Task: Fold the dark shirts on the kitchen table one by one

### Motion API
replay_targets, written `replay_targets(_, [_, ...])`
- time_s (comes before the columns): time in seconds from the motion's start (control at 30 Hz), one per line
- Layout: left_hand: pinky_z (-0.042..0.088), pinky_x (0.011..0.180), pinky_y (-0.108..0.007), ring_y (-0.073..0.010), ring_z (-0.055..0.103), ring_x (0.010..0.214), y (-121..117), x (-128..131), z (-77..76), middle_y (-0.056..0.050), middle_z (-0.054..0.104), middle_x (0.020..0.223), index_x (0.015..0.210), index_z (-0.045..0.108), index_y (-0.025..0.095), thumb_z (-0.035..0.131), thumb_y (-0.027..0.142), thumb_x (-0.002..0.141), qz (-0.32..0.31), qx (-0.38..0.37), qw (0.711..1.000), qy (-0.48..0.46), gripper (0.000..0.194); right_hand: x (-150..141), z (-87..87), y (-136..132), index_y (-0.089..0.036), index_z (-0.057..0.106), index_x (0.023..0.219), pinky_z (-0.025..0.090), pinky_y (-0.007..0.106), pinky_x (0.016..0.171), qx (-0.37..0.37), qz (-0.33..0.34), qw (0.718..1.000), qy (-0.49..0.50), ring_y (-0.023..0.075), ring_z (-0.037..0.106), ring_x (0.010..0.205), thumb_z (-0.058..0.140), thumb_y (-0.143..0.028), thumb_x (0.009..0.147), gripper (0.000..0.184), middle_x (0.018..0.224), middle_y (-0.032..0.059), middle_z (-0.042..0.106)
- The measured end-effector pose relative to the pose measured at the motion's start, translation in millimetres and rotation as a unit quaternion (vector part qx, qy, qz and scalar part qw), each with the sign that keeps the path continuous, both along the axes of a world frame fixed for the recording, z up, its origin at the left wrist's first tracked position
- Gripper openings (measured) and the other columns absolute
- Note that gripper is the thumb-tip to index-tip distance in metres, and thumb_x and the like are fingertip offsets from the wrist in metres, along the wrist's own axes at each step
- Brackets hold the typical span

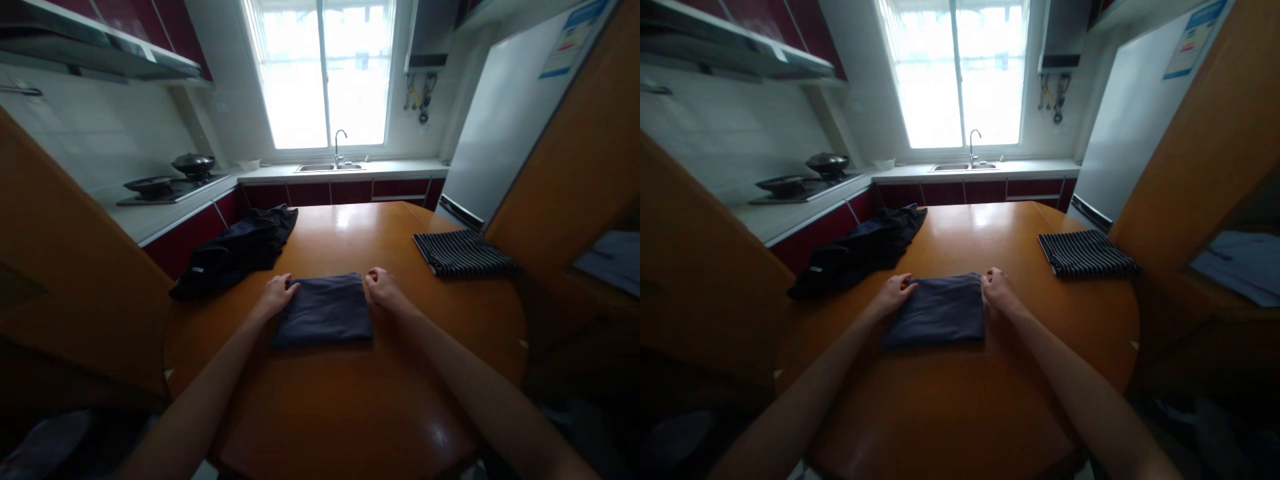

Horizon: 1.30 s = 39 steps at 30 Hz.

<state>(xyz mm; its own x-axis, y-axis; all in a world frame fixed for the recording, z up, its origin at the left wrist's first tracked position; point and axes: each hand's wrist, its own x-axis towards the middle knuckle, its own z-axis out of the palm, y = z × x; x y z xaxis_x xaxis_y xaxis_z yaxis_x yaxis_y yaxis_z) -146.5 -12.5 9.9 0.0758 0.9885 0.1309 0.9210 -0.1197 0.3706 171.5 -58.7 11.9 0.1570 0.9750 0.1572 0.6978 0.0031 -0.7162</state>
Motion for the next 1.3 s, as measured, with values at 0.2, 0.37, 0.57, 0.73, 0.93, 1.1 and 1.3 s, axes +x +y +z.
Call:
replay_targets(0.2, [0.052, 0.074, -0.032, -0.0268, 0.069, 0.086, 1.1, -2.6, 4.7, -0.011, 0.073, 0.094, 0.097, 0.067, 0.013, 0.071, 0.045, 0.071, 0.012, -0.063, 0.989, -0.13, 0.041, -7.4, 2.6, -5.4, -0.014, 0.067, 0.118, 0.049, 0.026, 0.08, -0.061, 0.038, 0.997, -0.008, 0.0218, 0.07, 0.096, 0.061, -0.033, 0.089, 0.036, 0.109, 0.0139, 0.074])
replay_targets(0.37, [0.047, 0.061, -0.03, -0.0278, 0.066, 0.077, 1.3, -3.8, 9.0, -0.006, 0.07, 0.073, 0.076, 0.065, 0.017, 0.078, 0.051, 0.058, 0.02, -0.113, 0.975, -0.191, 0.04, -9.6, 5.6, -8.8, -0.013, 0.068, 0.113, 0.049, 0.026, 0.08, -0.069, 0.039, 0.997, -0.013, 0.0225, 0.069, 0.097, 0.061, -0.032, 0.089, 0.032, 0.108, 0.0152, 0.074])
replay_targets(0.57, [0.045, 0.063, -0.03, -0.0268, 0.065, 0.075, -0.2, -4.7, 7.8, -0.007, 0.069, 0.073, 0.071, 0.063, 0.017, 0.078, 0.051, 0.055, -0.004, -0.123, 0.972, -0.202, 0.04, -11.7, 8.7, -11.9, -0.013, 0.071, 0.106, 0.048, 0.026, 0.076, -0.07, 0.056, 0.996, -0.023, 0.0234, 0.07, 0.093, 0.063, -0.028, 0.087, 0.026, 0.104, 0.0154, 0.074])
replay_targets(0.73, [0.046, 0.066, -0.03, -0.024, 0.064, 0.075, -6.3, -3.7, 8.8, -0.006, 0.068, 0.079, 0.077, 0.061, 0.018, 0.077, 0.044, 0.059, 0.0, -0.091, 0.975, -0.203, 0.036, -11.9, 5.8, -10.3, -0.012, 0.072, 0.107, 0.047, 0.026, 0.075, -0.063, 0.046, 0.997, -0.026, 0.0225, 0.07, 0.092, 0.063, -0.028, 0.088, 0.027, 0.103, 0.0153, 0.075])
replay_targets(0.93, [0.049, 0.062, -0.027, -0.0215, 0.065, 0.076, -19.3, 1.9, 22.7, -0.002, 0.065, 0.077, 0.089, 0.056, 0.018, 0.084, 0.039, 0.062, 0.052, -0.117, 0.946, -0.296, 0.044, -10.7, 0.0, -7.6, -0.013, 0.072, 0.107, 0.047, 0.024, 0.074, -0.062, 0.049, 0.997, -0.007, 0.0203, 0.07, 0.089, 0.06, -0.024, 0.089, 0.025, 0.101, 0.0139, 0.075])
replay_targets(1.1, [0.05, 0.061, -0.025, -0.0193, 0.068, 0.076, -30.8, -0.3, 39.2, -0.004, 0.07, 0.091, 0.117, 0.053, 0.019, 0.085, 0.039, 0.067, 0.034, -0.213, 0.881, -0.421, 0.063, -11.4, -0.6, -7.9, -0.013, 0.072, 0.109, 0.048, 0.025, 0.077, -0.053, 0.044, 0.997, -0.017, 0.0211, 0.071, 0.093, 0.059, -0.022, 0.089, 0.026, 0.104, 0.0142, 0.075])
replay_targets(1.3, [0.053, 0.064, -0.024, -0.0181, 0.07, 0.075, -30.3, 1.6, 35.7, -0.006, 0.074, 0.093, 0.141, 0.045, 0.023, 0.086, 0.027, 0.069, 0.026, -0.249, 0.826, -0.505, 0.083, -12.1, 2.4, -11.3, -0.012, 0.073, 0.108, 0.049, 0.026, 0.073, -0.054, 0.049, 0.997, -0.017, 0.0229, 0.072, 0.089, 0.067, -0.034, 0.087, 0.032, 0.1, 0.0148, 0.076])
